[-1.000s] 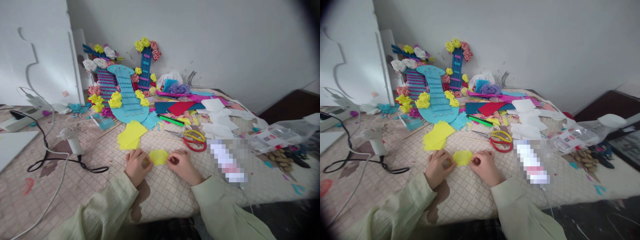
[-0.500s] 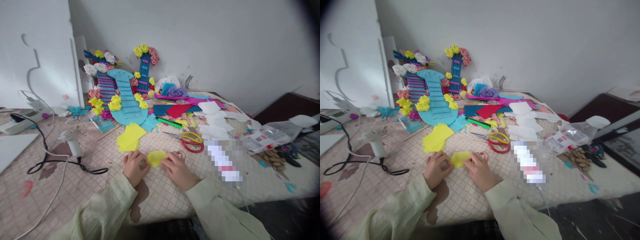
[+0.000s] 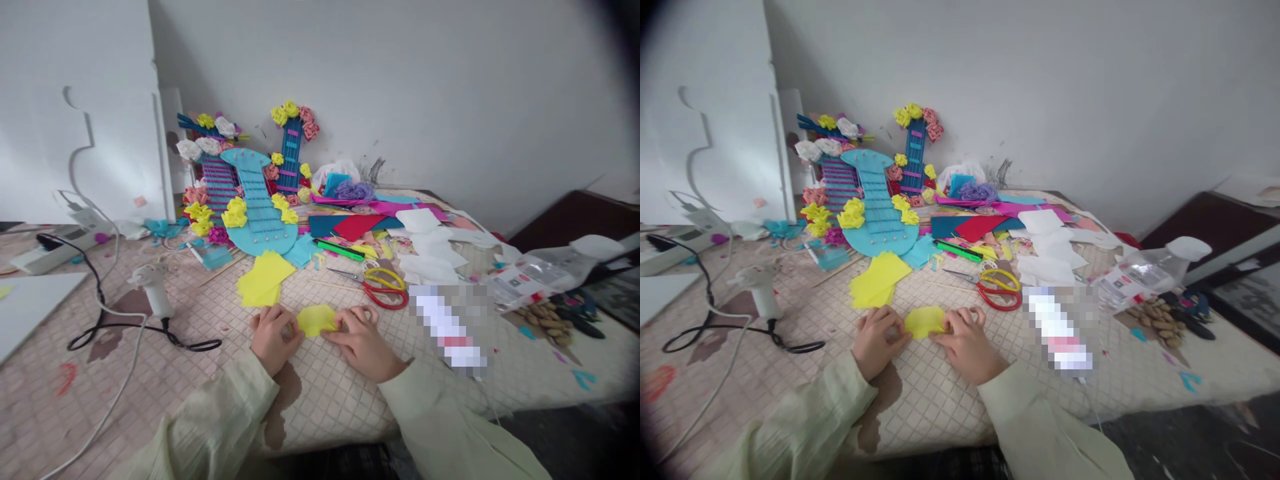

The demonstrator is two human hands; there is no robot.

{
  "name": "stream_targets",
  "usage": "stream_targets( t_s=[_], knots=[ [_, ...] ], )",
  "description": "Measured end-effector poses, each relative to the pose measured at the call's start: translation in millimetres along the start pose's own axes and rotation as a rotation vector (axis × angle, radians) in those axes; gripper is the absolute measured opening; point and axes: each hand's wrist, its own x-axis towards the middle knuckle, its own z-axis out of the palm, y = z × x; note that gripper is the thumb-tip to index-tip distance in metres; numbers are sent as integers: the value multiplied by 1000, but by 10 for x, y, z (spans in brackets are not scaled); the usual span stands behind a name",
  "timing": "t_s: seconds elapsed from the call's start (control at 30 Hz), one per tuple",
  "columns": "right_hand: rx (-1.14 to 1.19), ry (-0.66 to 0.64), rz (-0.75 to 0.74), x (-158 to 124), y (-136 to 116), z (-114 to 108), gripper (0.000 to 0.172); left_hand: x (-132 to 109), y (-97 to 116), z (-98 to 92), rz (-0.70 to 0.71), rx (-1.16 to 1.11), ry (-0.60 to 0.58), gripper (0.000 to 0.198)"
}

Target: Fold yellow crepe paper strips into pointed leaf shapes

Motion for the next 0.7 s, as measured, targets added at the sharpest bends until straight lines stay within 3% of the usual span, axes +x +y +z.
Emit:
stream_targets(
  t_s=[0.4,0.6,0.7],
  knots=[
    [42,78,58,-151,119,-42,36,-7,-10,-20,-3,0,-17,10],
    [70,119,48,-161,138,-5,30,27,-43,-10,20,-35,-28,8],
    [74,129,42,-155,136,0,29,8,2,-131,77,-152,28,4]
  ],
)
